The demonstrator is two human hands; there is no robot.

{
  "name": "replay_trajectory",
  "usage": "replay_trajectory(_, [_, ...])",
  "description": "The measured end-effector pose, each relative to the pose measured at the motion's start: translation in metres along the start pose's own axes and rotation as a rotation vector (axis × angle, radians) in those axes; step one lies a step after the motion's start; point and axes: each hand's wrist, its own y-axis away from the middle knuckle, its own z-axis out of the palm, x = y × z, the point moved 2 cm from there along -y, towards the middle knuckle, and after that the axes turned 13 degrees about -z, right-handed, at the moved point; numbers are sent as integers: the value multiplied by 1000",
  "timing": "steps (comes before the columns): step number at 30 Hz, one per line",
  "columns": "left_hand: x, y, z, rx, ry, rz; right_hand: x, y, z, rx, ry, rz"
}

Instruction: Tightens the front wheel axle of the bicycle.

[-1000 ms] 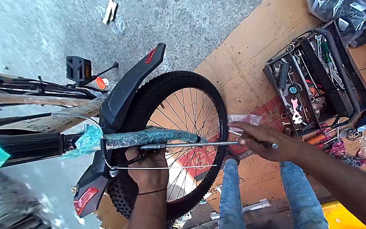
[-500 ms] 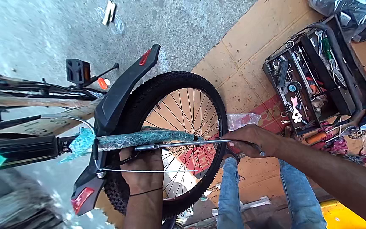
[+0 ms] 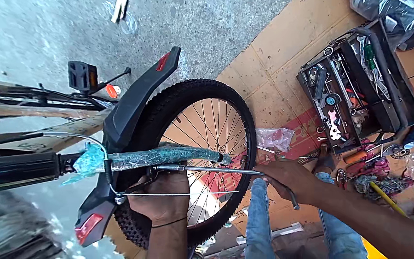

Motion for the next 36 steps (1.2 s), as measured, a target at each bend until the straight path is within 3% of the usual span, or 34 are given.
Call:
replay_trajectory(9, [-15,3,-5,43,92,26,-86,-51,-85,-53,388,-56])
replay_trajectory(14, [-12,4,-13,-80,130,-30,-144,-96,-99,-56,491,-25])
replay_trajectory(17, [-10,5,-10,-33,154,-68,-161,-111,-103,-88,495,-15])
replay_trajectory(21, [-6,3,-4,86,54,-112,-136,-86,-95,-103,456,20])
replay_trajectory(29, [-7,5,-2,209,-186,2,-66,-43,-82,-176,477,-26])
replay_trajectory(36, [-12,5,6,273,-229,78,-58,-24,-57,-130,532,-74])
